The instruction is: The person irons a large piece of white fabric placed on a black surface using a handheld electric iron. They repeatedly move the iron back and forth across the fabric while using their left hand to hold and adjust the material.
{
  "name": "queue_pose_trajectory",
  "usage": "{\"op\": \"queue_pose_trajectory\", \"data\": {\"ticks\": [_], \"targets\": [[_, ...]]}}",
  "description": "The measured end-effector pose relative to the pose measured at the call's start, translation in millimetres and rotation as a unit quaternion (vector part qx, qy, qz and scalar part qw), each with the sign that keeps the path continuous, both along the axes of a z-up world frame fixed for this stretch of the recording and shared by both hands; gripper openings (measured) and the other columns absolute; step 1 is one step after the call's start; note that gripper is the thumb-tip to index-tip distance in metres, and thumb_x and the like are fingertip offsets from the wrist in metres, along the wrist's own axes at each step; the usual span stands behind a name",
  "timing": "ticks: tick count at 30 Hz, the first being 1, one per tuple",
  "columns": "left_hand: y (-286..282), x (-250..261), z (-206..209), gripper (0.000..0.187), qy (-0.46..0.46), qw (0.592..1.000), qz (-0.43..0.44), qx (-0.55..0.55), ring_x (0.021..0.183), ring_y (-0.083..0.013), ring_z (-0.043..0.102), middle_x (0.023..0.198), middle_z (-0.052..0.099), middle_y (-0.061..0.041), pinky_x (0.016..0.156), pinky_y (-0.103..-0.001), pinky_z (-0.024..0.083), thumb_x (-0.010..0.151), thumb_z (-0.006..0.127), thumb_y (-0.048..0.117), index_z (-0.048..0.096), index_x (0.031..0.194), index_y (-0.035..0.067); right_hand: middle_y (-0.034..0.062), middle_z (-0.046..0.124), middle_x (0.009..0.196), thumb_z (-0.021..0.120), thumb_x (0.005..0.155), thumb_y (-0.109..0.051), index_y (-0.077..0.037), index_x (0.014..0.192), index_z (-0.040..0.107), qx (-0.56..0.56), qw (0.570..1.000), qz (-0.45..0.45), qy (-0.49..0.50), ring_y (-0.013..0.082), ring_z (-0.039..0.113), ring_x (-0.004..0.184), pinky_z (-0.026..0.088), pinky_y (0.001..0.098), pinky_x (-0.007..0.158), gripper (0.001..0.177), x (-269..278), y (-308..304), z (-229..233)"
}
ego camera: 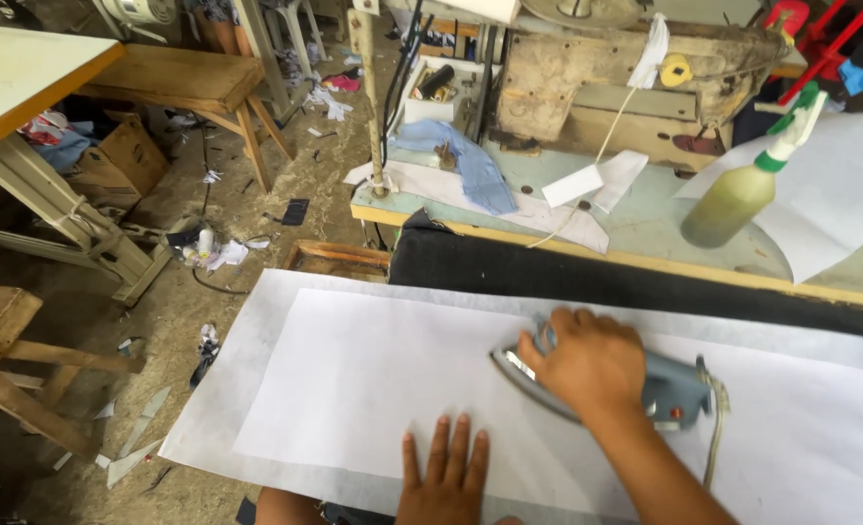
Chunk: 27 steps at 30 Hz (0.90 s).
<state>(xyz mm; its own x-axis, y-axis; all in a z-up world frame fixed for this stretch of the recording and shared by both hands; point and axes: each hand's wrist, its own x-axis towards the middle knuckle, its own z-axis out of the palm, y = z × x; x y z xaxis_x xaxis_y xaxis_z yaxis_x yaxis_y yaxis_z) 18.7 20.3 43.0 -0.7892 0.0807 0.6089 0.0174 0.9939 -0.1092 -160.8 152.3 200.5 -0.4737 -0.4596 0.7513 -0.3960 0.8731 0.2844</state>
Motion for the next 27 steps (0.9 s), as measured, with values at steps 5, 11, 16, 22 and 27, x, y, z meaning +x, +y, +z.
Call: {"op": "queue_pose_trajectory", "data": {"ticks": [5, 11, 16, 22, 27], "targets": [[12.7, 15.4, 50.6, 0.122, -0.098, 0.993, -0.059, 0.026, 0.156, -0.0353, 0.015, 0.166, 0.024, -0.014, 0.122, -0.069, 0.005, 0.073, 0.044, 0.098, 0.029, 0.157, 0.011, 0.0023, 0.059, 0.063, 0.069, 0.077, -0.059, -0.020, 0.069, 0.061, -0.006, 1.000, -0.030, -0.003, 0.0296, 0.059, 0.056, 0.042, 0.0433, 0.050, 0.041, -63.5, 1.0, -12.0], [10.4, 14.3, 65.7, 0.146, -0.087, 0.994, -0.058, -0.015, 0.159, -0.0314, 0.008, 0.169, 0.015, -0.011, 0.127, -0.061, 0.004, 0.059, 0.042, 0.113, 0.018, 0.160, 0.010, 0.0002, 0.065, 0.064, 0.064, 0.081, -0.062, -0.017, 0.073, 0.069, -0.017, 0.990, -0.087, -0.110, 0.0279, 0.062, 0.058, 0.044, 0.0408, 0.050, 0.046, -110.7, 15.3, -9.8], [12.9, 14.2, 57.7, 0.138, -0.078, 0.996, -0.044, -0.016, 0.159, -0.0297, 0.010, 0.169, 0.017, -0.008, 0.127, -0.059, 0.005, 0.067, 0.029, 0.112, 0.019, 0.160, 0.011, -0.0011, 0.064, 0.065, 0.066, 0.081, -0.062, -0.021, 0.068, 0.064, -0.024, 0.991, -0.062, -0.114, 0.0279, 0.060, 0.056, 0.042, 0.0408, 0.051, 0.043, -83.9, 24.3, -4.8], [5.9, 0.7, 16.0, 0.137, -0.026, 0.999, 0.036, 0.013, 0.160, -0.0269, 0.012, 0.167, 0.024, -0.006, 0.124, -0.067, 0.006, 0.061, 0.039, 0.109, 0.025, 0.159, 0.013, -0.0004, 0.054, 0.065, 0.073, 0.078, -0.051, -0.020, 0.064, 0.056, -0.024, 0.997, 0.059, -0.034, 0.0284, 0.058, 0.058, 0.044, 0.0429, 0.053, 0.039, -5.5, 46.3, 7.0], [-3.8, -9.6, 25.1, 0.120, 0.026, 0.997, 0.071, -0.003, 0.161, -0.0362, 0.005, 0.170, 0.012, -0.010, 0.125, -0.069, 0.000, 0.073, 0.033, 0.094, 0.018, 0.158, 0.011, 0.0023, 0.056, 0.063, 0.070, 0.074, -0.060, -0.020, 0.072, 0.064, 0.013, 0.999, -0.004, -0.049, 0.0292, 0.061, 0.061, 0.050, 0.0445, 0.060, 0.041, 52.9, 73.8, 1.1]]}}
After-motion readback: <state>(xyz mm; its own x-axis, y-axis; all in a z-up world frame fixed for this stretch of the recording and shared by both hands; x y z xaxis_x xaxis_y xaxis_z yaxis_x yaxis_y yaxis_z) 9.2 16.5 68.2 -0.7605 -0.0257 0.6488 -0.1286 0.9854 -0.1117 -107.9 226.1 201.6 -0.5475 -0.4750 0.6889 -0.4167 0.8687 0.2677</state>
